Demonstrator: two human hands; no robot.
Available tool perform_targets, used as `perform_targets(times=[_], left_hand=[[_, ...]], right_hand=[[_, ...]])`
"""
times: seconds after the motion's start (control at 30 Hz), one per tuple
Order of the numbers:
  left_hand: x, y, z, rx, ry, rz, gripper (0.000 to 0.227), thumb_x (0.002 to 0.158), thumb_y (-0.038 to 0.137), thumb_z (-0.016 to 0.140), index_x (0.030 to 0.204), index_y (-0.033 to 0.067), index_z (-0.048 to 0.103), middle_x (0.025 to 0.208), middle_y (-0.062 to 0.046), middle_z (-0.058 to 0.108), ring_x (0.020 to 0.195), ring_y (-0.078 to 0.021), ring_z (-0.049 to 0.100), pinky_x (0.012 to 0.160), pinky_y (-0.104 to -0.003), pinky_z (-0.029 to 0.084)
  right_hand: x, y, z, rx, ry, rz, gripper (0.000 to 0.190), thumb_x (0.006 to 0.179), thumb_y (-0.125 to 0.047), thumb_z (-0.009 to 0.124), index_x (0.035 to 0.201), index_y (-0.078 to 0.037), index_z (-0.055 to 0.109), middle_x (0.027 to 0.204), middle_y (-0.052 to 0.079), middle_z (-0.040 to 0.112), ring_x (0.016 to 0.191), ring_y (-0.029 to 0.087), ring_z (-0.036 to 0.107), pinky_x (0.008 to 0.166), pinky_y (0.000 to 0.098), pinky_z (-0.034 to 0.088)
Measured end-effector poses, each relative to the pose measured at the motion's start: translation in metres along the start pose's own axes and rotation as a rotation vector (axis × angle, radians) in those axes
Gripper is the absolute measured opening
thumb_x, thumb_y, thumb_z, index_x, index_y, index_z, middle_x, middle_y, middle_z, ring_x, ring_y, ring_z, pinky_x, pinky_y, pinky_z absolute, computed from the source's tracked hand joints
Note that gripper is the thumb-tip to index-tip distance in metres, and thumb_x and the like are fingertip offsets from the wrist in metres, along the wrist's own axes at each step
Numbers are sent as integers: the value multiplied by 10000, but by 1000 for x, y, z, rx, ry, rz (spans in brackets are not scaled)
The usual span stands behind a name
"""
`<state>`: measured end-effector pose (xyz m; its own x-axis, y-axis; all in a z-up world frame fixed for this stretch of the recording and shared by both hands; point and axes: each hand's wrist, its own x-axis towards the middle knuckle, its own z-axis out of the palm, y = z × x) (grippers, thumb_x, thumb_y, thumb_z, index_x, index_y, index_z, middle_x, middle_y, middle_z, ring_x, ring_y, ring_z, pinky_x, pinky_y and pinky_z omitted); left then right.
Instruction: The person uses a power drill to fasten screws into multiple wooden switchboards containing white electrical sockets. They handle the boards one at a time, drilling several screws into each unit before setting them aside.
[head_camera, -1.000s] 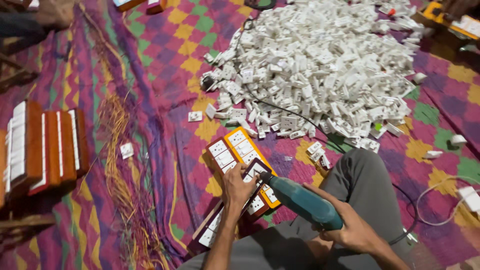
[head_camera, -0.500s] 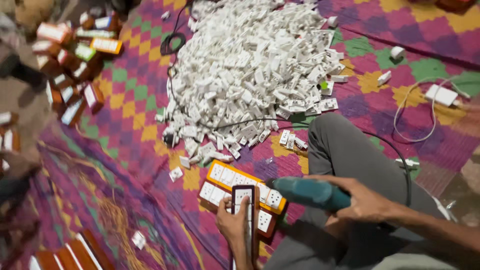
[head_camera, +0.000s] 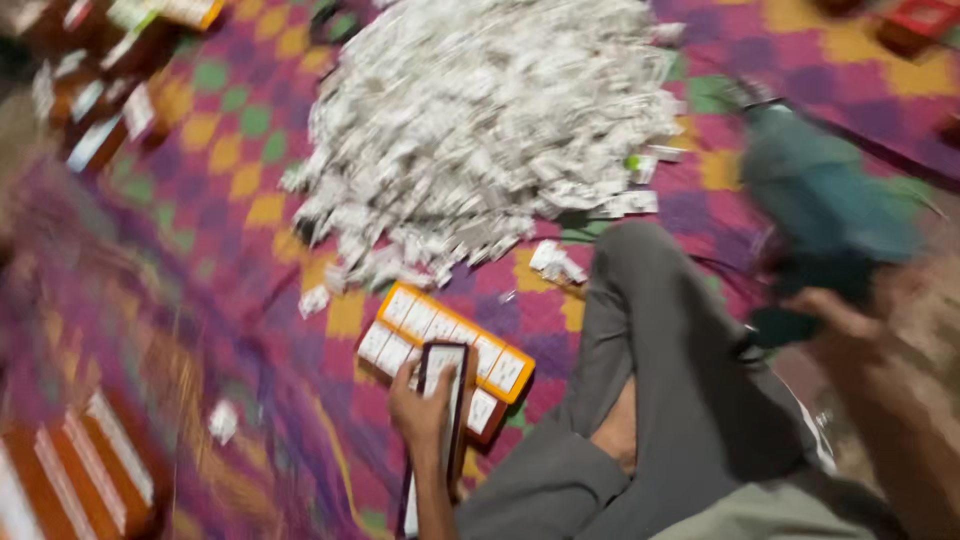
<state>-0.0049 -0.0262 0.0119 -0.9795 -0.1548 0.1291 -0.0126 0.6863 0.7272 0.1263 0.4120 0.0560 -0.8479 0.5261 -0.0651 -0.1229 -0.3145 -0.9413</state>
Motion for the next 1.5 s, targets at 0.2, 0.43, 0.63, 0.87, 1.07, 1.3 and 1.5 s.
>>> perform_targets(times=[0.2, 0.43, 0.63, 0.87, 1.07, 1.3, 1.5], left_hand=[[-2, 4, -3, 67, 24, -42, 524, 651, 387, 922, 1052, 102, 745, 956, -127, 759, 897, -305, 718, 792, -418, 552], [0, 20, -6, 95, -21, -123, 538, 622, 440, 932, 1031, 136, 759, 968, -64, 773, 916, -257, 730, 810, -411, 564], [-13, 26, 2, 117, -70, -245, 575, 617, 495, 922, 1073, 185, 758, 966, -59, 756, 924, -255, 719, 799, -424, 569], [-13, 13, 11, 157, -2, -90, 585, 645, 518, 908, 1099, 184, 753, 964, -67, 749, 951, -277, 704, 819, -433, 558], [-1, 6, 12, 85, -65, -110, 562, 646, 494, 900, 1090, 183, 754, 1024, -73, 762, 976, -272, 718, 844, -422, 566], [-11, 7, 5, 88, -35, -158, 561, 645, 534, 887, 1072, 195, 755, 1002, -59, 774, 970, -266, 733, 816, -438, 567], [-13, 11, 7, 124, -28, -185, 546, 642, 551, 884, 1047, 203, 768, 992, -47, 784, 957, -253, 737, 813, -450, 567]], right_hand=[[5, 28, 7, 131, -151, 125, 714, 626, -23, 619, 1322, -56, 462, 995, 175, 685, 814, 252, 680, 637, 381, 556], [-1, 44, -20, 277, -277, 308, 718, 650, -31, 619, 1349, -44, 454, 1018, 187, 664, 843, 263, 656, 652, 387, 545], [-24, 73, -29, 389, -367, 546, 722, 671, -38, 619, 1373, -34, 448, 1038, 198, 646, 868, 273, 635, 664, 392, 536], [-30, 92, -34, 479, -398, 669, 727, 696, -45, 619, 1400, -21, 440, 1061, 210, 625, 896, 284, 611, 678, 398, 525], [-20, 92, -46, 526, -406, 666, 732, 717, -52, 619, 1423, -11, 433, 1081, 221, 606, 921, 294, 590, 691, 403, 515], [46, 116, -19, 572, -686, 795, 738, 741, -59, 619, 1451, 2, 426, 1104, 233, 585, 949, 306, 566, 705, 409, 504], [81, 111, -13, 701, -866, 778, 744, 762, -66, 619, 1474, 12, 419, 1123, 244, 567, 974, 316, 545, 717, 414, 494]])
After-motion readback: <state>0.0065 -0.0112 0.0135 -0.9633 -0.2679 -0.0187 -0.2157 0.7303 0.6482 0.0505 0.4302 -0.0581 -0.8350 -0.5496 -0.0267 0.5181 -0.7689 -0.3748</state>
